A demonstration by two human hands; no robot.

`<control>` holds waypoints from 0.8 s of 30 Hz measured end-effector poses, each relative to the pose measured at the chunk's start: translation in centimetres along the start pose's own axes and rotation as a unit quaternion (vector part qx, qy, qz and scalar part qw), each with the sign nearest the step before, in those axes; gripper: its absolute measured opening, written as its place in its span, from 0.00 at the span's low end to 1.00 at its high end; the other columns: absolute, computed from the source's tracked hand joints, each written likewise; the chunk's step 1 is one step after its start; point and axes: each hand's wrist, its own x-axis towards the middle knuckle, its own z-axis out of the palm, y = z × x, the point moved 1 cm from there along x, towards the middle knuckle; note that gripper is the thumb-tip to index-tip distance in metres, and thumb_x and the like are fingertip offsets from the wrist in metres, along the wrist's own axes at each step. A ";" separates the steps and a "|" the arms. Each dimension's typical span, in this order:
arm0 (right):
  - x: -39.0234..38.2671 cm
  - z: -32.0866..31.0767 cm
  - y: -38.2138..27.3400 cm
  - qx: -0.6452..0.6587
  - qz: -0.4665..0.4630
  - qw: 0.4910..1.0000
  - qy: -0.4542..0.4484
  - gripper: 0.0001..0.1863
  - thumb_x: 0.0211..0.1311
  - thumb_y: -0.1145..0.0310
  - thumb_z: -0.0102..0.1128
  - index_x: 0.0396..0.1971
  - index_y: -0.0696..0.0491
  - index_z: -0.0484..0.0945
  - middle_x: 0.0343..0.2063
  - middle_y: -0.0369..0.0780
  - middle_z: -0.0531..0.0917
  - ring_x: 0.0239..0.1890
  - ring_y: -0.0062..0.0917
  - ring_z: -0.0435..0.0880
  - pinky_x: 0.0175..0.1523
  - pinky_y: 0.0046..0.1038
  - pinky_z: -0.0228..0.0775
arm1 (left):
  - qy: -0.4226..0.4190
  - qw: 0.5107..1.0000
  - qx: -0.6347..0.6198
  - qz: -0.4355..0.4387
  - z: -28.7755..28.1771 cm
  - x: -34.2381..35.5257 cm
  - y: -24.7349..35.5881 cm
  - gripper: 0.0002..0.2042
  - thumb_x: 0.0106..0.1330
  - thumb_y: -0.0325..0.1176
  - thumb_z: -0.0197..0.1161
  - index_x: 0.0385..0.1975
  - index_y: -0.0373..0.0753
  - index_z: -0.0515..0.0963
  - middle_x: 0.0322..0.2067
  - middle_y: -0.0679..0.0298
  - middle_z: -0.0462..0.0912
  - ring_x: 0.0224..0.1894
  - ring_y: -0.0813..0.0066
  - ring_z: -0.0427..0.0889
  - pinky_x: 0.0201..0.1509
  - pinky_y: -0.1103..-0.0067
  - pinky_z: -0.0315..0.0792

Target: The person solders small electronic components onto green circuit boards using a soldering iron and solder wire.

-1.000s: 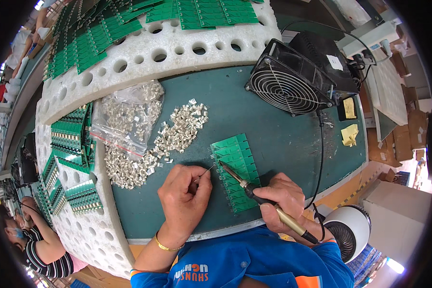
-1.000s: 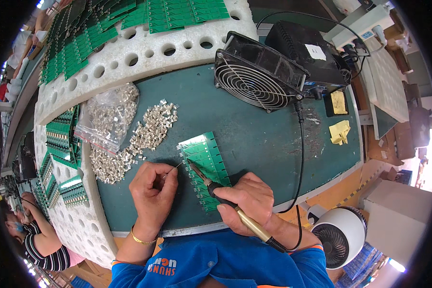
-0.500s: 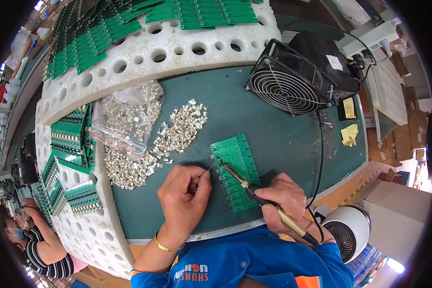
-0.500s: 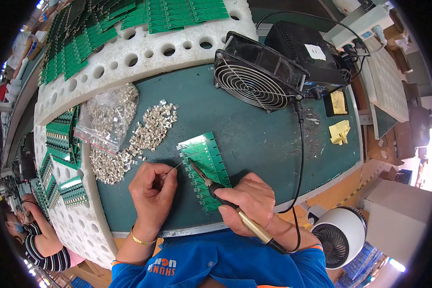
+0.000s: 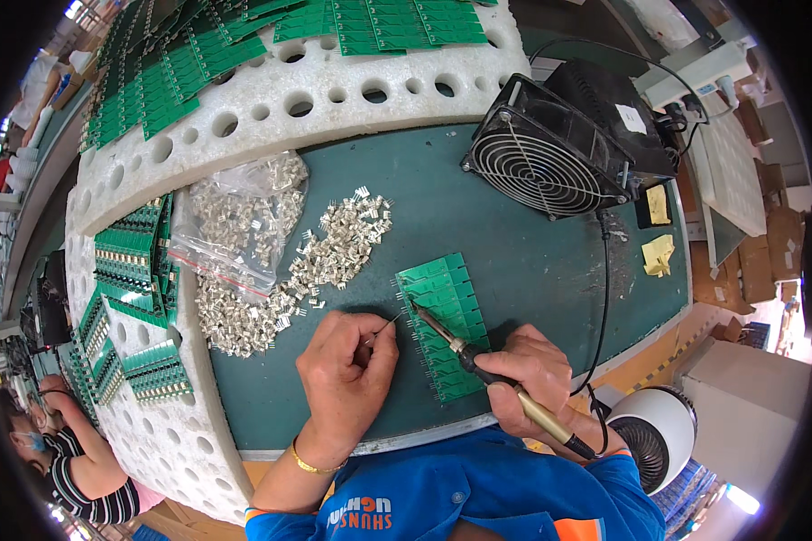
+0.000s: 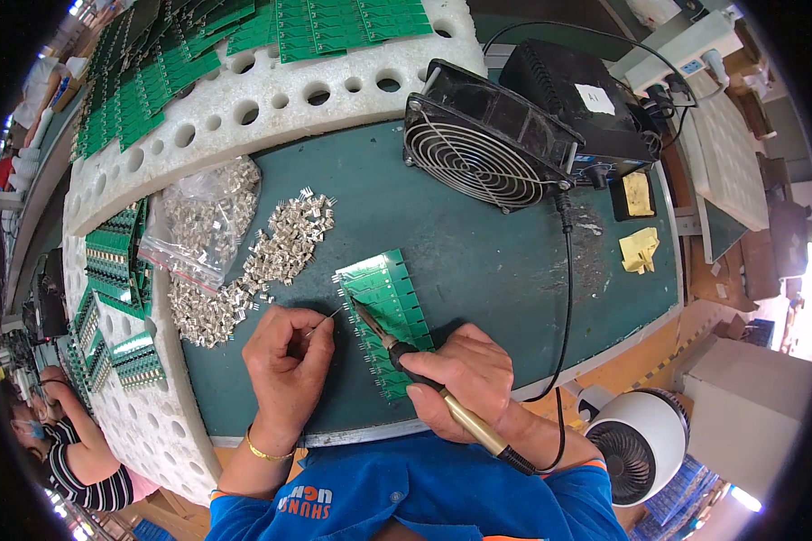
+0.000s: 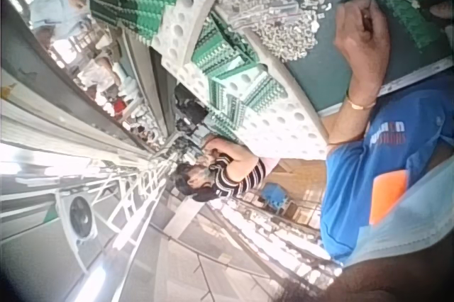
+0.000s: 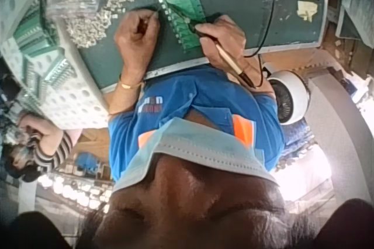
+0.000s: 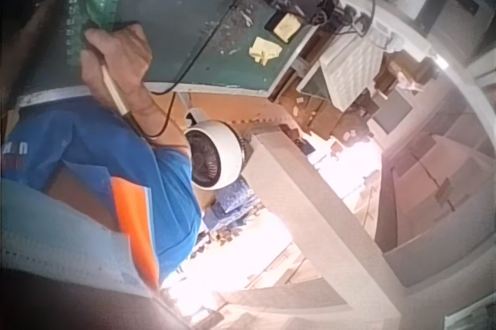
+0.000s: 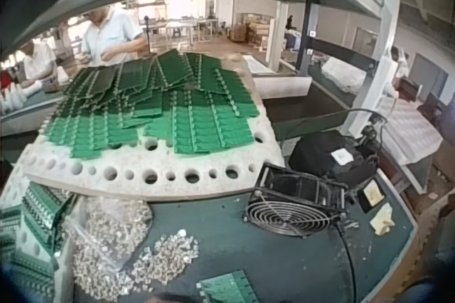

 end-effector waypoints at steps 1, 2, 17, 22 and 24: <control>0.0 0.0 0.0 0.000 0.001 1.000 -0.001 0.11 0.61 0.67 0.63 0.39 0.59 0.80 0.18 0.38 0.79 0.16 0.28 0.75 0.28 0.30 0.66 | 0.000 1.000 0.001 0.001 0.0 0.0 0.0 0.03 0.59 0.19 0.67 0.28 0.33 0.79 0.24 0.68 0.74 0.22 0.86 0.70 0.24 0.87 0.63; 0.0 0.0 -0.1 -0.001 0.002 1.000 -0.001 0.11 0.60 0.68 0.63 0.39 0.59 0.80 0.18 0.39 0.79 0.16 0.28 0.75 0.28 0.30 0.66 | 0.000 1.000 0.001 0.001 0.0 0.0 0.0 0.03 0.59 0.19 0.67 0.28 0.33 0.79 0.24 0.68 0.74 0.22 0.86 0.70 0.24 0.87 0.63; -0.2 -0.4 -0.3 -0.010 0.003 1.000 -0.013 0.10 0.59 0.67 0.64 0.38 0.57 0.81 0.19 0.38 0.81 0.17 0.28 0.76 0.29 0.30 0.66 | 0.006 1.000 0.011 0.000 0.1 0.1 0.2 0.04 0.58 0.19 0.68 0.27 0.34 0.79 0.23 0.68 0.74 0.21 0.86 0.70 0.23 0.87 0.63; -0.2 -0.1 -0.1 -0.003 0.007 1.000 -0.014 0.10 0.60 0.67 0.64 0.37 0.57 0.81 0.19 0.38 0.81 0.17 0.28 0.76 0.29 0.29 0.66 | 0.006 1.000 0.008 -0.005 0.1 0.1 0.1 0.04 0.58 0.19 0.68 0.27 0.34 0.79 0.23 0.67 0.75 0.21 0.86 0.70 0.23 0.87 0.63; -0.1 -0.2 -0.1 -0.005 0.006 1.000 -0.014 0.10 0.60 0.67 0.64 0.37 0.57 0.81 0.19 0.38 0.81 0.17 0.28 0.76 0.29 0.29 0.66 | 0.003 1.000 0.009 -0.005 0.0 0.1 0.2 0.04 0.58 0.19 0.68 0.27 0.34 0.79 0.24 0.67 0.75 0.22 0.86 0.71 0.23 0.87 0.63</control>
